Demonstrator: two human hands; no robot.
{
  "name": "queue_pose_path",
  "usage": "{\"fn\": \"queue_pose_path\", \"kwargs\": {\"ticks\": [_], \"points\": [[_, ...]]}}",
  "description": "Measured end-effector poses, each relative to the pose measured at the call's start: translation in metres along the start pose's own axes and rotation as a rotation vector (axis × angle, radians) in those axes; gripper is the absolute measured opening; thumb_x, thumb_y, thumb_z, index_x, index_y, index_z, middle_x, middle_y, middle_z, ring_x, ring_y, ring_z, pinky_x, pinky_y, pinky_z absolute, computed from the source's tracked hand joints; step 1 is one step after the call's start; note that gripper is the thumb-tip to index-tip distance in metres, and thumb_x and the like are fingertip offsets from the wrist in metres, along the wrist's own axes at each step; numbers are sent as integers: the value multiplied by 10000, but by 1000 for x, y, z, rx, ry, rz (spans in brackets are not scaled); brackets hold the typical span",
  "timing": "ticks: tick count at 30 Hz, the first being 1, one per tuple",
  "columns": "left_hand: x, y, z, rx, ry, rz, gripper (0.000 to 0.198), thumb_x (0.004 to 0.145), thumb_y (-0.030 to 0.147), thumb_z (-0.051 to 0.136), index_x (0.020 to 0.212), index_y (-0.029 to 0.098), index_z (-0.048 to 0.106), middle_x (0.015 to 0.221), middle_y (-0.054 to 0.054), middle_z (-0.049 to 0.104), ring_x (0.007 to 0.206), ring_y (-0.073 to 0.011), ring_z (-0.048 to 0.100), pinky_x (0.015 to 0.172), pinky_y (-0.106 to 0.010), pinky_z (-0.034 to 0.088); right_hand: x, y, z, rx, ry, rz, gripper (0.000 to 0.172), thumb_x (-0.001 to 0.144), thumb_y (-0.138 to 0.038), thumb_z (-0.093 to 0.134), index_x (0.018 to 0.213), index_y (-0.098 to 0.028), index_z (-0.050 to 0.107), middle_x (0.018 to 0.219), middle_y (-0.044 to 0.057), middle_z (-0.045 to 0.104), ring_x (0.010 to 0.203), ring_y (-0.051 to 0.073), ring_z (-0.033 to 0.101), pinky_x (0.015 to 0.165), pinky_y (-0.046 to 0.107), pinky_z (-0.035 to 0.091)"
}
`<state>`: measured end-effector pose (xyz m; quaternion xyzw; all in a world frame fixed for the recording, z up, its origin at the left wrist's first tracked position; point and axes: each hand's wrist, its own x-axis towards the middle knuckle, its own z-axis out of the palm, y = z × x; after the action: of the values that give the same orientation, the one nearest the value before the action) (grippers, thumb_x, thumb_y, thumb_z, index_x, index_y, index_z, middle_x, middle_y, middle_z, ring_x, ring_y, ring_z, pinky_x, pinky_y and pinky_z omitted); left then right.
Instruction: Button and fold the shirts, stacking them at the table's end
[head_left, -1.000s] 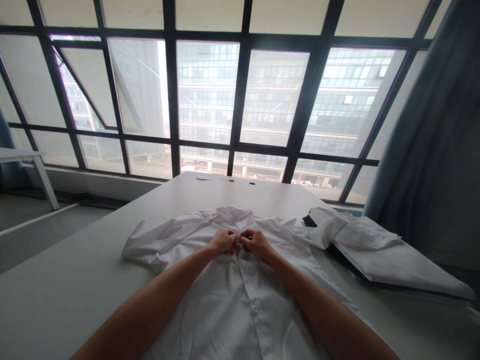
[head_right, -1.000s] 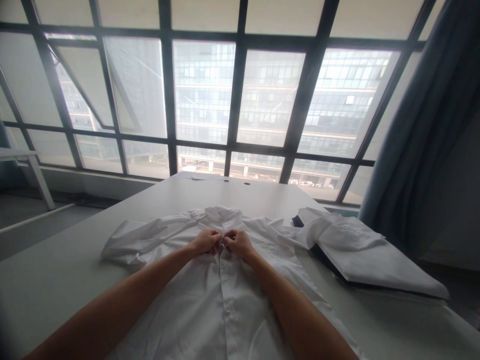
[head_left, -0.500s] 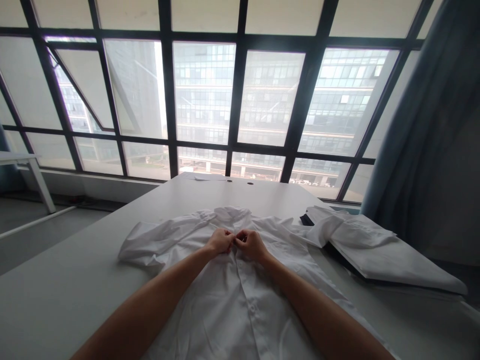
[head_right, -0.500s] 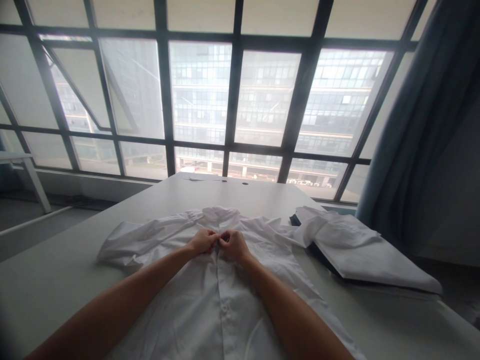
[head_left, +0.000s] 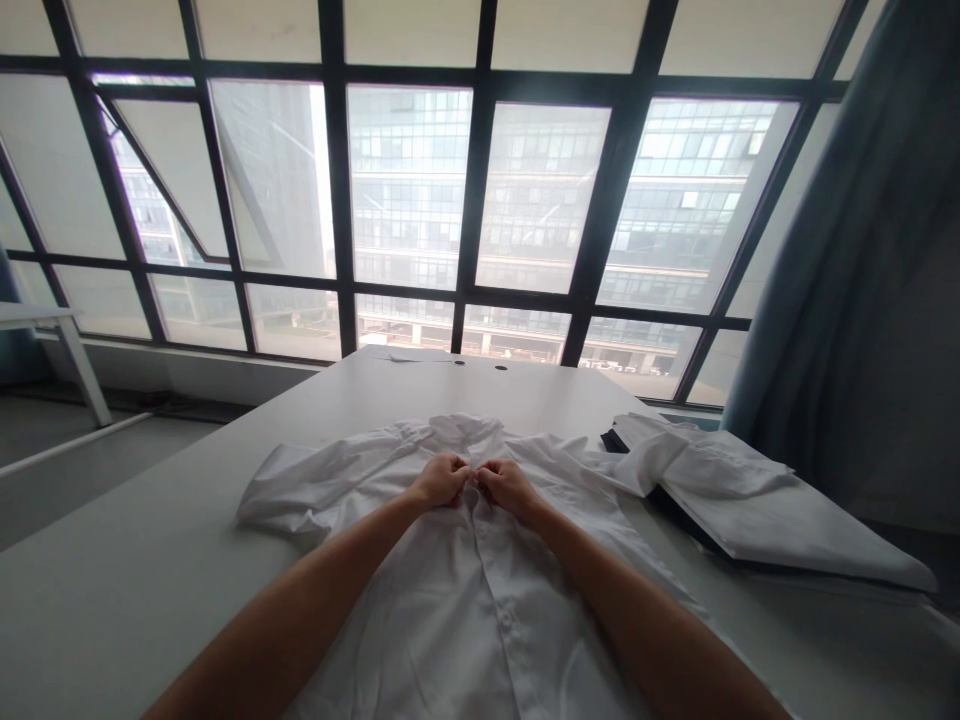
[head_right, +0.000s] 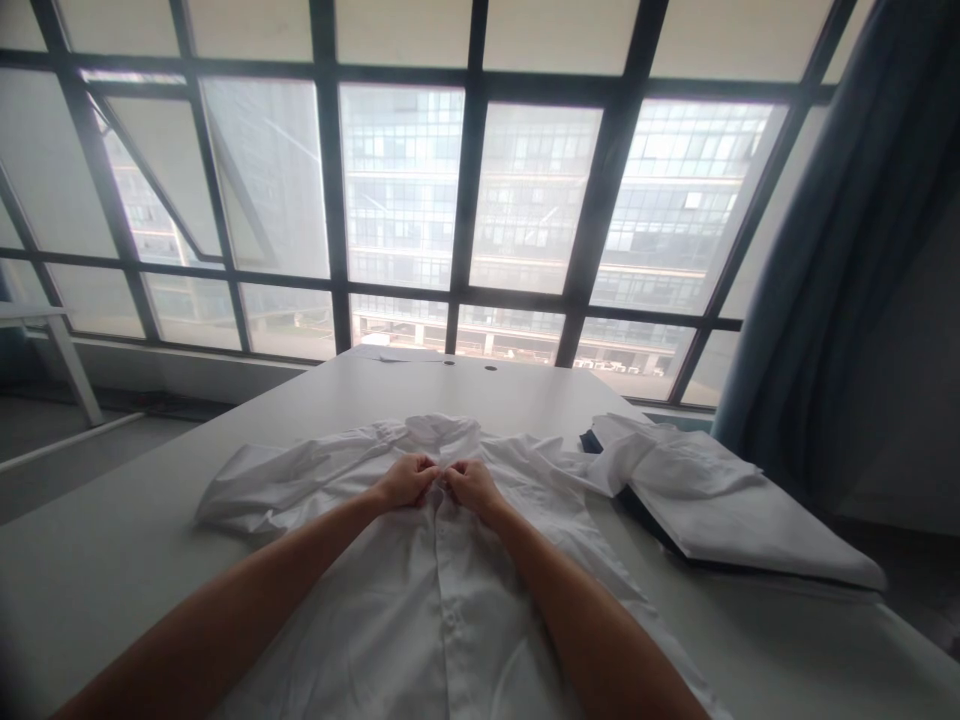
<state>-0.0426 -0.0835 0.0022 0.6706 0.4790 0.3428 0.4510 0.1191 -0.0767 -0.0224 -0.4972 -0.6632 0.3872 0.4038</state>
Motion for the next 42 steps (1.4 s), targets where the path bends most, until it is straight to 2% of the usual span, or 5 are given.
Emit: {"fn": "queue_pose_path", "kwargs": {"ticks": [11, 15, 22, 32, 42], "points": [[-5, -3, -3, 538, 196, 147, 188, 904, 301, 558, 939, 154, 671, 774, -48, 687, 742, -199, 678, 698, -280, 501, -6, -11, -3, -109, -60, 7, 236, 864, -249, 532, 682, -131, 627, 553, 10, 558, 472, 122, 500, 456, 191, 375], [-9, -9, -4, 857, 235, 258, 307, 951, 344, 493, 1141, 165, 654, 1196, -135, 662, 1164, -292, 580, 1014, -431, 414, -13, -12, -16, -621, 132, -231, 219, 901, -219, 554, 1028, -131, 709, 1004, 107, 689, 967, 228, 630, 900, 299, 470], [-8, -16, -15, 947, -47, 158, 562, 993, 466, 363, 1483, 196, 408, 1578, -118, 334, 1476, -303, 238, 1184, -577, 109, -27, -8, -34, -1019, -67, 192, 605, 1053, -485, 344, 1550, -141, 318, 1578, 134, 209, 1457, 302, 155, 1159, 566, 168], [-46, -12, -25, 962, -134, 137, 713, 929, 653, 373, 1512, 242, 374, 1622, -110, 207, 1497, -368, 114, 1152, -640, 97, -62, -26, -35, -1016, -82, 332, 792, 939, -673, 461, 1519, -138, 391, 1561, 166, 243, 1423, 374, 223, 1059, 570, 356], [-12, 26, -48, 1028, 103, 61, 363, 934, 387, 484, 998, 129, 731, 1042, -212, 708, 1051, -356, 653, 916, -453, 467, -11, -57, -36, -1081, 119, 101, 363, 1014, -381, 495, 1054, -114, 737, 1077, 197, 664, 990, 328, 650, 842, 382, 500]]}}
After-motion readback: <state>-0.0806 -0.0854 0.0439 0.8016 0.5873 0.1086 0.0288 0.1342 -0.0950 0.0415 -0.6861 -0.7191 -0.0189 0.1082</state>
